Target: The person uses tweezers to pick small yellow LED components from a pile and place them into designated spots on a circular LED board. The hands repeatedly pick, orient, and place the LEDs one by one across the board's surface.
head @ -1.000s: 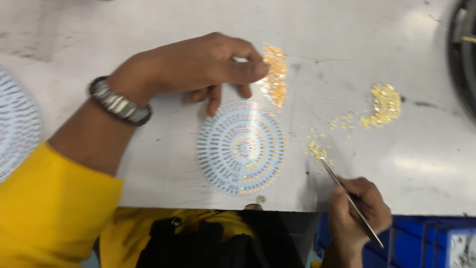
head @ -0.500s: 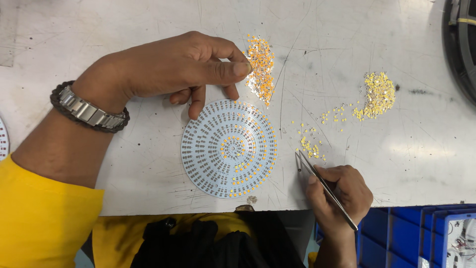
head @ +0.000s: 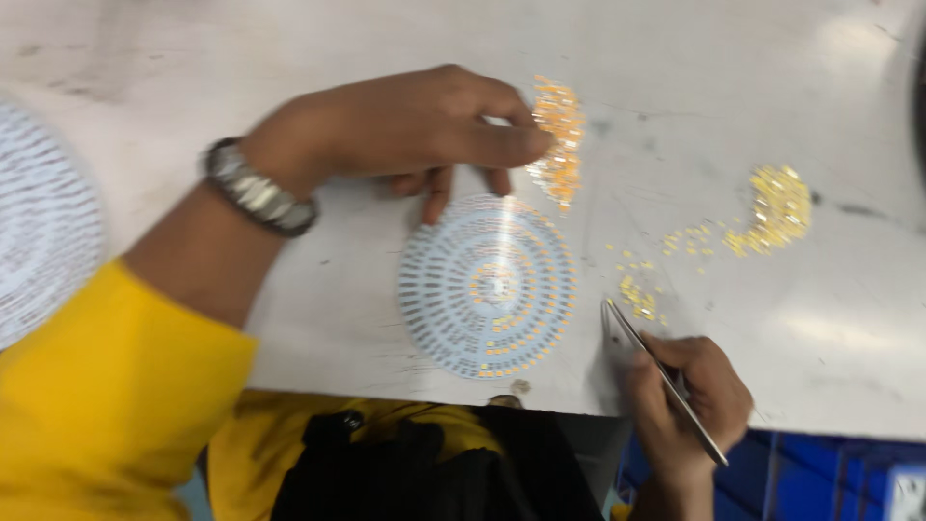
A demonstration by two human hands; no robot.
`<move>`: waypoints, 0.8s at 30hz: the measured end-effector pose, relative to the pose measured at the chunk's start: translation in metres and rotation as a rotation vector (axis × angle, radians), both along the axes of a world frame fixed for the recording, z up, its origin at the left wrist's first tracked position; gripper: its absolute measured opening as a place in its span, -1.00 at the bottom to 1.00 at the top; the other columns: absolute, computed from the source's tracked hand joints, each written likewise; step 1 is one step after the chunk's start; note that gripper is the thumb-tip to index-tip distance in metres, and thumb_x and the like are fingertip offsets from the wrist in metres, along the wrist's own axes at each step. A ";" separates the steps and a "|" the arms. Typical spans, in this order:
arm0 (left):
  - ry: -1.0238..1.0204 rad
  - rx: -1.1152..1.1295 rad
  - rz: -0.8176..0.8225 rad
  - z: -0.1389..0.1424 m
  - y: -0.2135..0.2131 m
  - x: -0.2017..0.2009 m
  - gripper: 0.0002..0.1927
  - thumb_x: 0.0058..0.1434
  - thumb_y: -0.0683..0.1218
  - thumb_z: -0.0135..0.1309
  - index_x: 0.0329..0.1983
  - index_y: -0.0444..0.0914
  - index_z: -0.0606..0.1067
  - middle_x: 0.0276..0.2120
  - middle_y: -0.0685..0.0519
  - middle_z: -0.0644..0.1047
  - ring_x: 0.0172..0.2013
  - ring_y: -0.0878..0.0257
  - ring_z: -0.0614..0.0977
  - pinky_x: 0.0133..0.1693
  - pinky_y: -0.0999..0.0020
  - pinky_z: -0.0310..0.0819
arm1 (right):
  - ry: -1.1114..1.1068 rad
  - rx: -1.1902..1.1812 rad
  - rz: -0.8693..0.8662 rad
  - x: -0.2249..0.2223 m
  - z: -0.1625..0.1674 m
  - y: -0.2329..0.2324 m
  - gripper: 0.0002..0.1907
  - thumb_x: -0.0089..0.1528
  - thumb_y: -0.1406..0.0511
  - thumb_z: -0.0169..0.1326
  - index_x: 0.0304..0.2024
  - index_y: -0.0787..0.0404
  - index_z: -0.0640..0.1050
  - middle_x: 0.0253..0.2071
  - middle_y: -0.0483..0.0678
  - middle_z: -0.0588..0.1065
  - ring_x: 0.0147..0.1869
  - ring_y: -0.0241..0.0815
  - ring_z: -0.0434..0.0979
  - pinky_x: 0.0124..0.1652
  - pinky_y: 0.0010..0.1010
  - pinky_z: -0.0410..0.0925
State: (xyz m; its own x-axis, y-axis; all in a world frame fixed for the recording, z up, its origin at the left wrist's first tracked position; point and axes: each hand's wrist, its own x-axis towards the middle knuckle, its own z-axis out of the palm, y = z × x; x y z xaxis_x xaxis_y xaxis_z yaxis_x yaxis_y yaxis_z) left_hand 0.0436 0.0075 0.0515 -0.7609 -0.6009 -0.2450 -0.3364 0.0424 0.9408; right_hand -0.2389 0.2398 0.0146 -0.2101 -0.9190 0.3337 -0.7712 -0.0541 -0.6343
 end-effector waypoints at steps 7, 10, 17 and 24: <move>0.070 -0.031 -0.079 -0.005 0.008 -0.010 -0.08 -0.02 0.58 -0.08 -0.01 -0.28 0.53 -0.27 -0.07 0.74 -0.78 0.29 0.71 -0.81 0.53 0.35 | -0.030 0.038 0.402 0.031 0.009 -0.019 -0.85 0.10 0.41 0.30 -0.35 0.34 0.57 -0.48 -0.02 0.50 -0.47 -0.24 0.40 -0.40 -0.51 0.22; 0.065 -0.029 -0.098 -0.007 0.011 -0.016 -0.03 -0.05 0.62 -0.07 -0.08 -0.32 0.52 -0.33 -0.09 0.71 -0.79 0.28 0.70 -0.84 0.51 0.44 | -0.013 0.078 0.552 0.034 0.018 -0.035 -0.84 0.07 0.39 0.29 -0.34 0.31 0.58 -0.43 -0.04 0.54 -0.40 -0.23 0.44 -0.34 -0.47 0.28; 0.043 -0.065 -0.102 -0.013 0.010 -0.022 -0.02 -0.10 0.61 -0.08 -0.06 -0.31 0.54 -0.34 -0.13 0.70 -0.76 0.26 0.74 -0.86 0.48 0.40 | -0.020 0.112 0.606 0.037 0.028 -0.047 -0.82 0.06 0.39 0.30 -0.32 0.30 0.59 -0.41 -0.05 0.54 -0.42 -0.24 0.42 -0.35 -0.48 0.26; 0.065 -0.043 -0.117 -0.015 0.007 -0.023 0.00 -0.12 0.63 -0.08 -0.07 -0.32 0.53 -0.34 -0.13 0.67 -0.77 0.26 0.74 -0.87 0.50 0.38 | 0.064 -0.003 0.483 0.045 0.016 -0.033 -0.85 0.14 0.39 0.29 -0.35 0.31 0.56 -0.43 -0.03 0.52 -0.45 -0.26 0.44 -0.38 -0.52 0.28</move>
